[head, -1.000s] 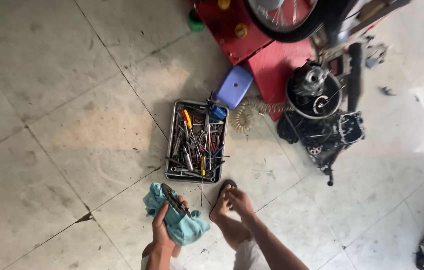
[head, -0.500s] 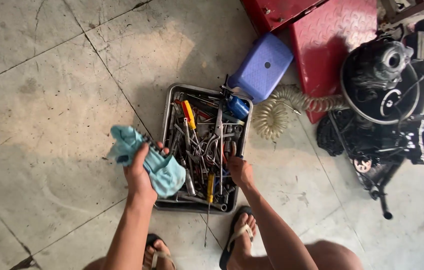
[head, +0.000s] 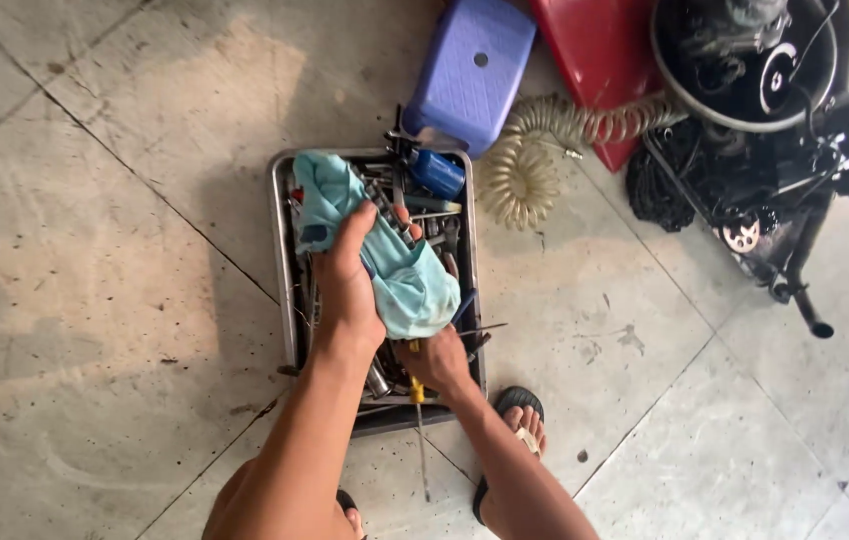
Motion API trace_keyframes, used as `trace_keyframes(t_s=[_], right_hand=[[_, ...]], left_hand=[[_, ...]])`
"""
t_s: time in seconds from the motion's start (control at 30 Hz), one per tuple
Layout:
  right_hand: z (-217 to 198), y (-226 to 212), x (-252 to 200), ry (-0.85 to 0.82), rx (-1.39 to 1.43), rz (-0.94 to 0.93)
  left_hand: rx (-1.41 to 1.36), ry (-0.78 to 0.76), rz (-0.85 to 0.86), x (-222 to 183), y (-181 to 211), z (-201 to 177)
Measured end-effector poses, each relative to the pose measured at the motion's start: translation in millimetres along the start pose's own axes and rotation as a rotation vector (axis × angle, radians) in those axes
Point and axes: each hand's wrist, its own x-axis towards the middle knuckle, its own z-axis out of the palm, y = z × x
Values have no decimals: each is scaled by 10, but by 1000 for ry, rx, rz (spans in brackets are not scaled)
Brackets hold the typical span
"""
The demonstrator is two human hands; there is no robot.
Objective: Disassembling and cleaning motorcycle engine components using an impact driver and a rag
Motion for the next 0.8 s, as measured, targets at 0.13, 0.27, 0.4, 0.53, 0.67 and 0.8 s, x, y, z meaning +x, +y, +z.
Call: trace_keyframes(t_s=[0.13, 0.27, 0.4, 0.53, 0.67, 0.8], right_hand=[[269, -229, -114, -72, -261, 70], [68, -412, -94, -212, -400, 101], [91, 66, 198, 1, -251, -10], [363, 629, 647, -40, 34, 25], [240, 252, 863, -86, -60, -114], [28, -730, 991, -91, 36, 252]], left_hand=[[0, -63, 42, 6, 18, 24], [56, -92, 135, 103, 85, -61], [84, -72, 192, 200, 172, -185], [64, -3, 213, 204, 253, -223], [65, 40, 200, 124, 380, -183], [64, 39, 205, 121, 414, -231]])
